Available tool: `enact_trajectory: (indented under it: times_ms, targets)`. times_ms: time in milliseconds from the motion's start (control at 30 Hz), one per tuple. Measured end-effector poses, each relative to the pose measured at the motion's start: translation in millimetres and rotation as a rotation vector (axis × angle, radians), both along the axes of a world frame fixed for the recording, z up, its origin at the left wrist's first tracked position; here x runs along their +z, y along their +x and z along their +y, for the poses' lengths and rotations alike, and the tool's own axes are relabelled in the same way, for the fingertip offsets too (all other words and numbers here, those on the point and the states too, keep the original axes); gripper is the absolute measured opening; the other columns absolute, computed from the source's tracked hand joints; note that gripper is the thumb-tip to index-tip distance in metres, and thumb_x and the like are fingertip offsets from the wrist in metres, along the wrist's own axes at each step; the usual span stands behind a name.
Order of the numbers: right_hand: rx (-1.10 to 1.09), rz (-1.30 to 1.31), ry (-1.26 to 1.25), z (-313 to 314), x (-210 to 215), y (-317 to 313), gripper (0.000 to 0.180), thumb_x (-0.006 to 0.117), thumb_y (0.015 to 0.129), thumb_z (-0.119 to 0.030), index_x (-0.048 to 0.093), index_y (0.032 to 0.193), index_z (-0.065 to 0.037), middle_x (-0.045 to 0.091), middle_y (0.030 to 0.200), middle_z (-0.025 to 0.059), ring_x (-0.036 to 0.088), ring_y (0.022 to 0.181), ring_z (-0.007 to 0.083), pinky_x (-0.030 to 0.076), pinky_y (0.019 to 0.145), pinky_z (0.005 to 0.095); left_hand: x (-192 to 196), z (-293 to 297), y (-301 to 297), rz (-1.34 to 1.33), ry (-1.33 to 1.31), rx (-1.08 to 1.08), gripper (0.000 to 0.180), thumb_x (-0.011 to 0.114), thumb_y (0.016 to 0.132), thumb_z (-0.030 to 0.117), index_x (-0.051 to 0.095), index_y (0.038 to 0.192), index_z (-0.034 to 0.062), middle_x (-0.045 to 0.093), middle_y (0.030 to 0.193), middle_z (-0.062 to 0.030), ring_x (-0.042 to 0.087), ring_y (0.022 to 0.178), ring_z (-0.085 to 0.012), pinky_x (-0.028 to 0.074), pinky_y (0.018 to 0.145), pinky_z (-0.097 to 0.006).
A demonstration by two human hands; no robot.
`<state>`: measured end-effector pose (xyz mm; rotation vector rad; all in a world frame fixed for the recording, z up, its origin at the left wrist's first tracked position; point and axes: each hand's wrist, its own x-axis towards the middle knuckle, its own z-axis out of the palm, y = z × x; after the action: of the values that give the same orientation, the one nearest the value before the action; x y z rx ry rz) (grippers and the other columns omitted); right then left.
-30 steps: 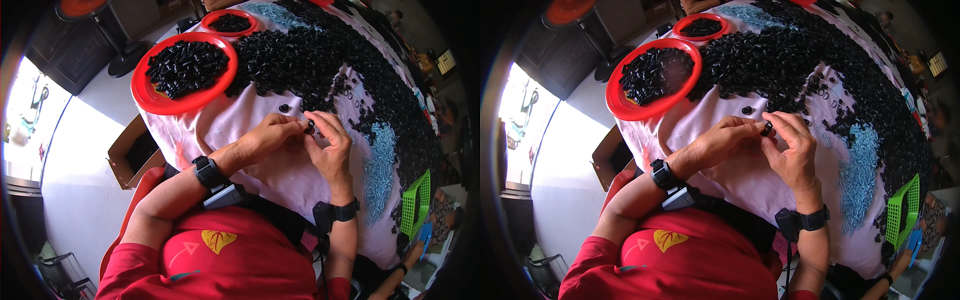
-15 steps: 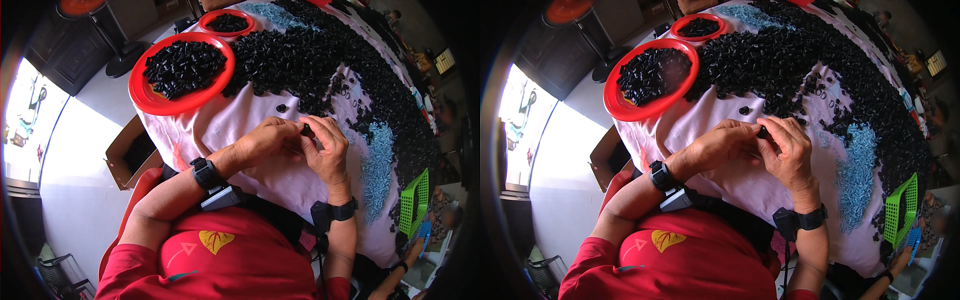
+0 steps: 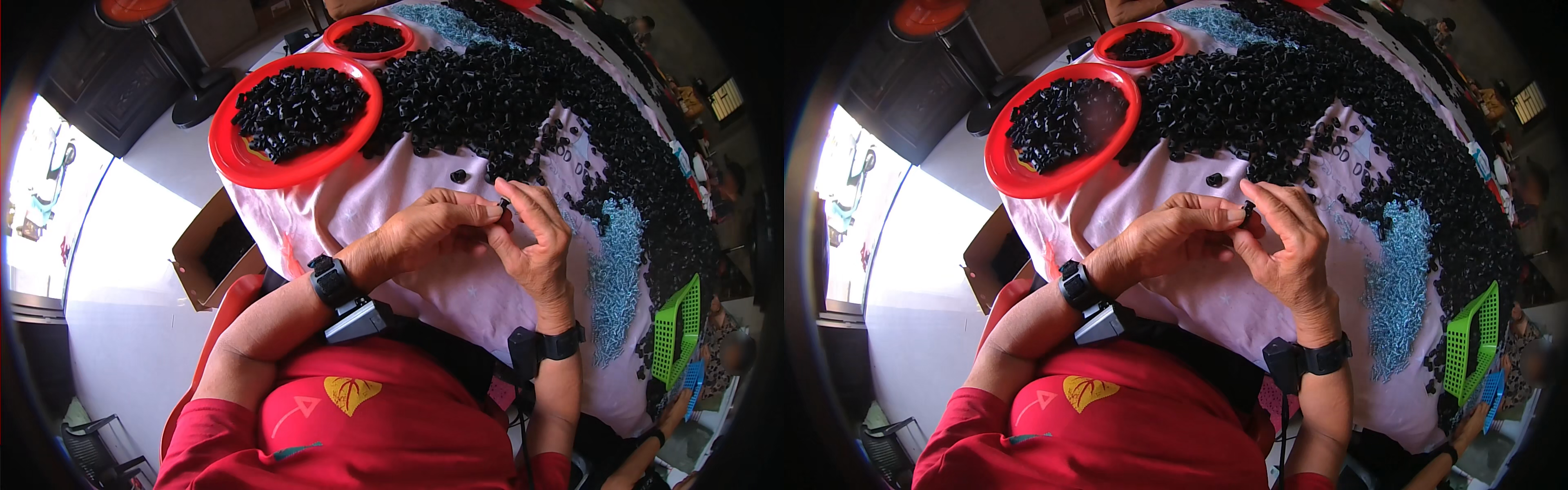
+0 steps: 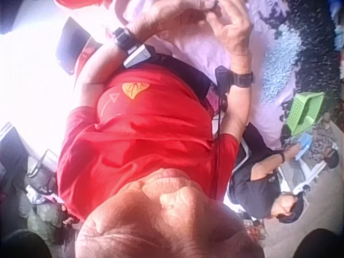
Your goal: Assembling small black plastic components by hand by inserting a small pin into a housing.
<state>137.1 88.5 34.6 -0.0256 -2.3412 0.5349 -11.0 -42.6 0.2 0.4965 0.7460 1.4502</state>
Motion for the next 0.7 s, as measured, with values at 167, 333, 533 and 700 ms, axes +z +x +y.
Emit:
enact_trajectory:
  times_ms: [167, 333, 533, 700]
  targets:
    - [-0.007, -0.005, 0.036, 1.0, -0.6, 0.2, 0.048, 0.080, 0.070, -0.001, 0.071, 0.117, -0.005, 0.069, 0.110, 0.0123, 0.067, 0.099, 0.0298, 0.056, 0.086, 0.0385, 0.4, 1.1, 3.3, 0.090, -0.043, 0.038, 0.025, 0.068, 0.098, 0.020, 0.069, 0.117, 0.0037, 0.071, 0.103, -0.0026, 0.068, 0.094, -0.0110, 0.055, 0.083, -0.027]
    - [-0.016, -0.024, 0.039, 1.8, -1.8, 0.5, 0.049, 0.081, 0.068, 0.000, 0.071, 0.116, -0.005, 0.070, 0.110, 0.0121, 0.067, 0.098, 0.0293, 0.056, 0.085, 0.0385, 2.4, 2.1, 5.4, 0.213, -0.057, 0.057, 0.023, 0.068, 0.099, 0.024, 0.068, 0.113, 0.0059, 0.070, 0.100, -0.0008, 0.068, 0.093, -0.0112, 0.054, 0.084, -0.026]
    - [-0.019, -0.002, -0.012, -1.9, 1.0, 0.0, 0.040, 0.081, 0.075, -0.001, 0.072, 0.114, -0.004, 0.071, 0.106, 0.0121, 0.068, 0.093, 0.0281, 0.056, 0.081, 0.0359, -6.8, 1.5, 1.1, 0.017, 0.016, 0.117, 0.027, 0.062, 0.102, 0.028, 0.066, 0.115, 0.0045, 0.068, 0.101, -0.0034, 0.069, 0.093, -0.0153, 0.055, 0.085, -0.031]
    - [0.012, 0.027, -0.012, -3.1, -0.7, -2.1, 0.036, 0.079, 0.078, -0.001, 0.072, 0.113, -0.003, 0.072, 0.105, 0.0121, 0.068, 0.094, 0.0281, 0.056, 0.082, 0.0356, -3.9, -5.4, -1.8, 0.005, 0.017, 0.082, 0.031, 0.059, 0.103, 0.030, 0.065, 0.117, 0.0023, 0.069, 0.101, -0.0041, 0.069, 0.095, -0.0157, 0.055, 0.086, -0.031]
